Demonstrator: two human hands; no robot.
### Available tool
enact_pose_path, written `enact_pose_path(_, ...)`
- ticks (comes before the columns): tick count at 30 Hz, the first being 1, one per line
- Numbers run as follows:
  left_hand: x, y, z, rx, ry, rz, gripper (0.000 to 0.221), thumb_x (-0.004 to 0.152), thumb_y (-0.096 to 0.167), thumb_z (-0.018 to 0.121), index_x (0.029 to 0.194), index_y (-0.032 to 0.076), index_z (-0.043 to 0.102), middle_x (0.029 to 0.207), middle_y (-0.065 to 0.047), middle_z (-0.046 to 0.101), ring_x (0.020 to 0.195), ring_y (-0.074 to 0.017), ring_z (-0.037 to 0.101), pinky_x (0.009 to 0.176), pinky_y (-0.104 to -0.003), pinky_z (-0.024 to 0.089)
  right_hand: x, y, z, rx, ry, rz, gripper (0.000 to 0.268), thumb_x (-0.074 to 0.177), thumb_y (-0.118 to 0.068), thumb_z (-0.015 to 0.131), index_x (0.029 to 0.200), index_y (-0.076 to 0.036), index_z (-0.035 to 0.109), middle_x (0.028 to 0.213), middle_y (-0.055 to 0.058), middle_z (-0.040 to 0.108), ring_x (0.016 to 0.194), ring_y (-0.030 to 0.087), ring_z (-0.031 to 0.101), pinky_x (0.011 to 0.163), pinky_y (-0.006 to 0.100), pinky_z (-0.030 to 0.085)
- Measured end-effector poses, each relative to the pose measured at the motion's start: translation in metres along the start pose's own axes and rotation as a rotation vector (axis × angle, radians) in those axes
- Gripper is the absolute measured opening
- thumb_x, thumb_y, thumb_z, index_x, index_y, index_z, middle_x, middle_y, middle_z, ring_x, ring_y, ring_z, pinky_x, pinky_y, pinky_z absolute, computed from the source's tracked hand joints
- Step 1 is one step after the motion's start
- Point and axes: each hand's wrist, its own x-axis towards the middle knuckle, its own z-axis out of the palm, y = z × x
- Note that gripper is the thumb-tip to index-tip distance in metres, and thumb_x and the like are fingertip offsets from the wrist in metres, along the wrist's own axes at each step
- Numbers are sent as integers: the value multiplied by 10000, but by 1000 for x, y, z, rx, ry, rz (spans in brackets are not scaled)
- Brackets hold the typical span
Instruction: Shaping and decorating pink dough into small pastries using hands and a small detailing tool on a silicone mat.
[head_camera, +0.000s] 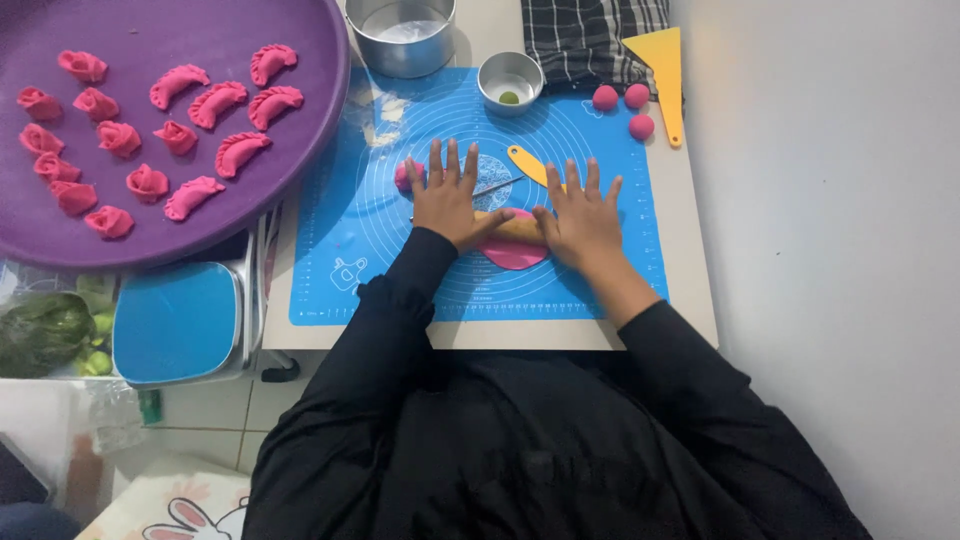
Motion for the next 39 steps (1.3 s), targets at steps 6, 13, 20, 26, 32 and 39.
enact_pose_path(6,23,5,-18,11,-101,-61,1146,841,943,297,1673,181,98,1727,-194,140,1592,-393,-19,1168,-768,-97,33,8,-16,102,-96,74,886,1024,-725,266,1648,-96,281,1647,314,285,1544,534,98,1140,804,49)
enact_pose_path(13,56,1,-11,31,-61,-40,1081,892,917,219,1671,174,113,1728,-197,113,1590,-351,-70,1167,-759,-166,58,17,-18,172,2,123,938,1010,-733,369,1656,-65,236,1644,343,259,1533,546,69,1174,763,60)
enact_pose_path(20,73,1,-17,42,-68,-54,1065,911,907,187,1663,152,171,1721,-200,102,1579,-353,-98,1171,-763,-169,73,27,-15,219,47,158,926,1026,-712,381,1655,-51,223,1640,360,240,1533,538,26,1193,737,39)
enact_pose_path(26,63,3,-27,-57,-119,-84,1111,840,909,121,1658,157,107,1714,-188,-9,1547,-346,-158,1123,-729,-192,65,16,-30,243,-107,227,866,1027,-668,307,1652,-104,104,1700,262,67,1537,468,-98,1204,665,-33)
enact_pose_path(32,17,1,-15,-3,42,18,1115,820,910,387,1633,150,322,1705,-223,169,1562,-430,-44,1136,-816,-66,32,7,-18,173,-25,130,958,993,-768,362,1651,-79,265,1639,341,271,1542,519,71,1182,744,52)
enact_pose_path(39,-59,10,0,-13,247,138,1328,635,1006,508,1611,117,370,1658,-226,324,1548,-479,78,1158,-775,-71,-37,-4,28,-57,322,-85,811,998,-612,362,1613,-87,416,1573,315,422,1468,543,292,1120,738,218)
